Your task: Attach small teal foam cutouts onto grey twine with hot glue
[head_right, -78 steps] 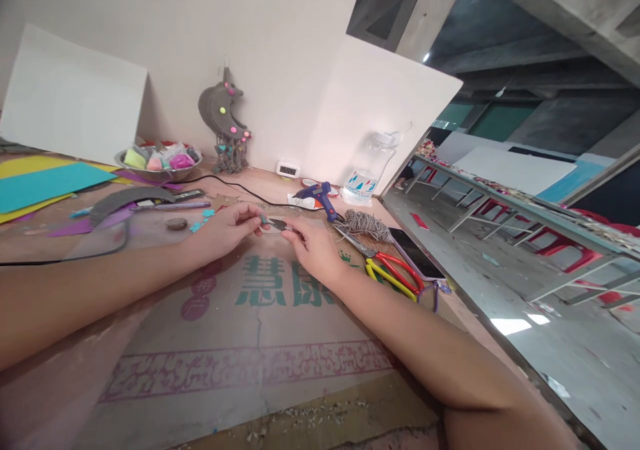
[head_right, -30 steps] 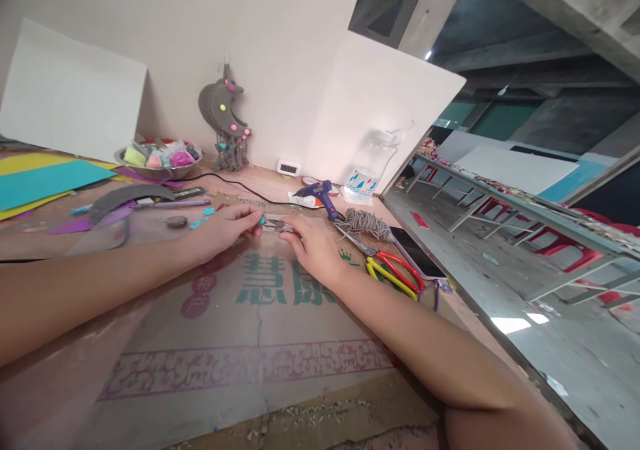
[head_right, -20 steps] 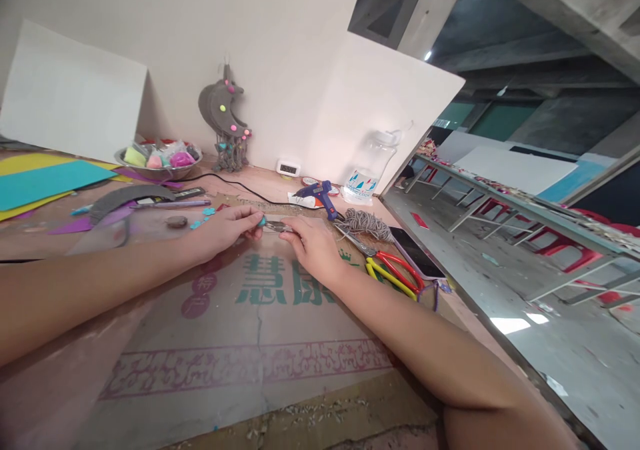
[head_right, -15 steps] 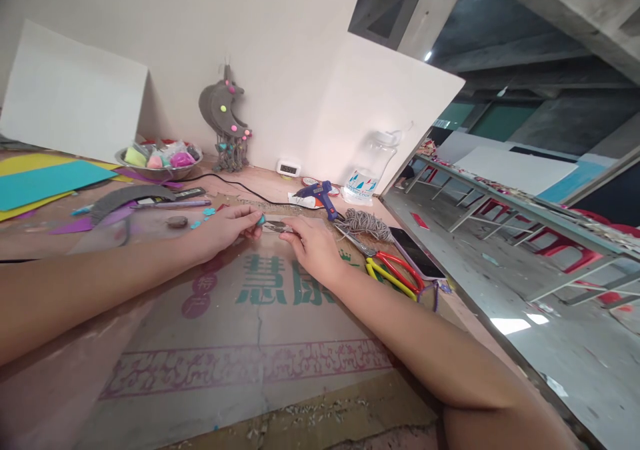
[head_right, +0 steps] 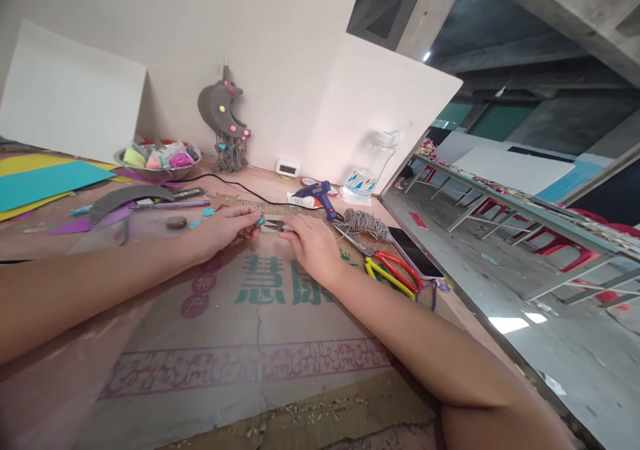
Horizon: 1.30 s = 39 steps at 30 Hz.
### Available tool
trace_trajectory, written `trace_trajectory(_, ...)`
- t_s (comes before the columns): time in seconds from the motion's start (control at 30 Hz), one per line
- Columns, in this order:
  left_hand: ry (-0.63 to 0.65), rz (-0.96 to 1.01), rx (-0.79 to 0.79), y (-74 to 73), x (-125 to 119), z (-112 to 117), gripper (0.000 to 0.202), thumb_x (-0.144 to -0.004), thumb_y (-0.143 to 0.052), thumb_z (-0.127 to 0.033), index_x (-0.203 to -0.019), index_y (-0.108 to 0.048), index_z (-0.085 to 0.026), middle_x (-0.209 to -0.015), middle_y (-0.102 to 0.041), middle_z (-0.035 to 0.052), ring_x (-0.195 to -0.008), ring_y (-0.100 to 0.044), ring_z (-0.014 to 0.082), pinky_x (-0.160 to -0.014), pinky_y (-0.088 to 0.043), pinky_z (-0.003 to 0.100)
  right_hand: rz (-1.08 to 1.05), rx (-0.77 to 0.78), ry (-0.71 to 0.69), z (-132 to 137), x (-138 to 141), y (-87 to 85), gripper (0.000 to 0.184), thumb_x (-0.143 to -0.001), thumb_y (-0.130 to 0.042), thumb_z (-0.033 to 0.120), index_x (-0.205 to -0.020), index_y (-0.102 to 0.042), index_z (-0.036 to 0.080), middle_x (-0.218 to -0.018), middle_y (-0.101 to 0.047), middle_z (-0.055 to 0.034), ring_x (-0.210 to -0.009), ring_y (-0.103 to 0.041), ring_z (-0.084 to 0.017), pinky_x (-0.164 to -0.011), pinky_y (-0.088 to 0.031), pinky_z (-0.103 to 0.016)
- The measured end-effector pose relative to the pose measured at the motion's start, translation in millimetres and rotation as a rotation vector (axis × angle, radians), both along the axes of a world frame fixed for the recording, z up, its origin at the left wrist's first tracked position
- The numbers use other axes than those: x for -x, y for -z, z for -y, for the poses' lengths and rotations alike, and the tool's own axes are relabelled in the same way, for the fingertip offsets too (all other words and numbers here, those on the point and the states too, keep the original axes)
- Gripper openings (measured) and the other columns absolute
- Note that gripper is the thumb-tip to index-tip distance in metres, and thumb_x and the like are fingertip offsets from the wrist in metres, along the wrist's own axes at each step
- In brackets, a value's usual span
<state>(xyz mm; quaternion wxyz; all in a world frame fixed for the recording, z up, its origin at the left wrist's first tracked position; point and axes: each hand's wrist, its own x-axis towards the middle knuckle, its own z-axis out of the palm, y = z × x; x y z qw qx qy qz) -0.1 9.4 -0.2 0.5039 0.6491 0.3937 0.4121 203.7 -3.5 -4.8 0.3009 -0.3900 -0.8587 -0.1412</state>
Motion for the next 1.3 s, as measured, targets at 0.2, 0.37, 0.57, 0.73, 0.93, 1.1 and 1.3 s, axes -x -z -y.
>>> trace_trajectory(0.2, -0.002, -0.015, 0.006, -2.1, -0.3, 1.5, 0.028, -0.079, -0.049, -0.041, -0.064, -0.052, -0.018, -0.061, -0.057, 0.0001, -0.060, -0.051, 0.0122, -0.061, -0.041, 0.025, 0.004, 0.039, -0.009, 0.3, 0.0, -0.6, 0.028, -0.092, -0.045, 0.036, -0.108, -0.060, 0.019, -0.094, -0.066, -0.0084, -0.089, -0.060, -0.022, -0.079, -0.047, -0.036)
trace_trajectory(0.37, 0.004, -0.036, -0.011, -1.8, -0.2, 1.3, 0.029, -0.079, -0.048, -0.042, -0.063, -0.052, -0.018, -0.062, -0.056, 0.0001, -0.059, -0.050, 0.0124, -0.061, -0.040, 0.025, 0.011, 0.055, -0.007, 1.7, 1.0, -2.1, 0.028, -0.092, -0.044, 0.036, -0.106, -0.060, 0.019, -0.092, -0.066, -0.0083, -0.087, -0.060, -0.022, -0.077, -0.047, -0.036)
trace_trajectory(0.57, -0.002, -0.026, -0.002, 0.7, -0.1, 0.2, 0.029, -0.080, -0.048, -0.041, -0.063, -0.052, -0.018, -0.062, -0.057, -0.0007, -0.060, -0.051, 0.0119, -0.063, -0.040, 0.025, 0.023, 0.043, -0.014, 1.6, 1.3, -2.2, 0.027, -0.093, -0.043, 0.036, -0.104, -0.061, 0.020, -0.088, -0.066, -0.0080, -0.084, -0.060, -0.022, -0.076, -0.046, -0.035)
trace_trajectory(0.73, 0.000, -0.012, -0.006, 1.1, -0.4, -0.8, 0.028, -0.080, -0.050, -0.038, -0.062, -0.053, -0.018, -0.060, -0.057, -0.0007, -0.059, -0.050, 0.0118, -0.063, -0.041, 0.025, -0.006, 0.059, -0.041, 3.0, 1.8, -2.8, 0.024, -0.092, -0.044, 0.033, -0.101, -0.062, 0.019, -0.089, -0.067, -0.0074, -0.085, -0.060, -0.021, -0.076, -0.047, -0.034)
trace_trajectory(0.93, -0.043, -0.080, -0.080, 8.7, -0.8, -1.9, 0.029, -0.082, -0.046, -0.042, -0.067, -0.053, -0.018, -0.063, -0.059, 0.0000, -0.061, -0.053, 0.0135, -0.062, -0.040, 0.026, -0.194, 0.170, 0.001, 0.0, 0.2, 0.8, 0.025, -0.092, -0.044, 0.032, -0.107, -0.059, 0.019, -0.092, -0.065, -0.0068, -0.082, -0.060, -0.019, -0.075, -0.047, -0.032)
trace_trajectory(1.1, 0.030, -0.421, -0.348, -6.6, -0.2, 14.2, 0.024, -0.082, -0.044, -0.035, -0.070, -0.058, -0.019, -0.067, -0.063, -0.0001, -0.062, -0.054, 0.0148, -0.057, -0.036, 0.026, -0.301, 0.246, 0.054, -6.3, -0.1, 4.2, 0.025, -0.089, -0.047, 0.032, -0.106, -0.058, 0.018, -0.086, -0.064, -0.0049, -0.076, -0.059, -0.018, -0.070, -0.045, -0.029)
trace_trajectory(1.3, 0.181, -0.680, -0.243, -67.2, 32.2, 2.5, 0.027, -0.078, -0.052, -0.040, -0.091, -0.066, -0.021, -0.079, -0.069, -0.0015, -0.068, -0.059, 0.0130, -0.056, -0.038, 0.021, -0.280, 0.344, 0.081, -4.5, 2.8, 0.3, 0.029, -0.089, -0.046, 0.033, -0.108, -0.058, 0.015, -0.083, -0.063, -0.0053, -0.075, -0.057, -0.018, -0.068, -0.043, -0.028)
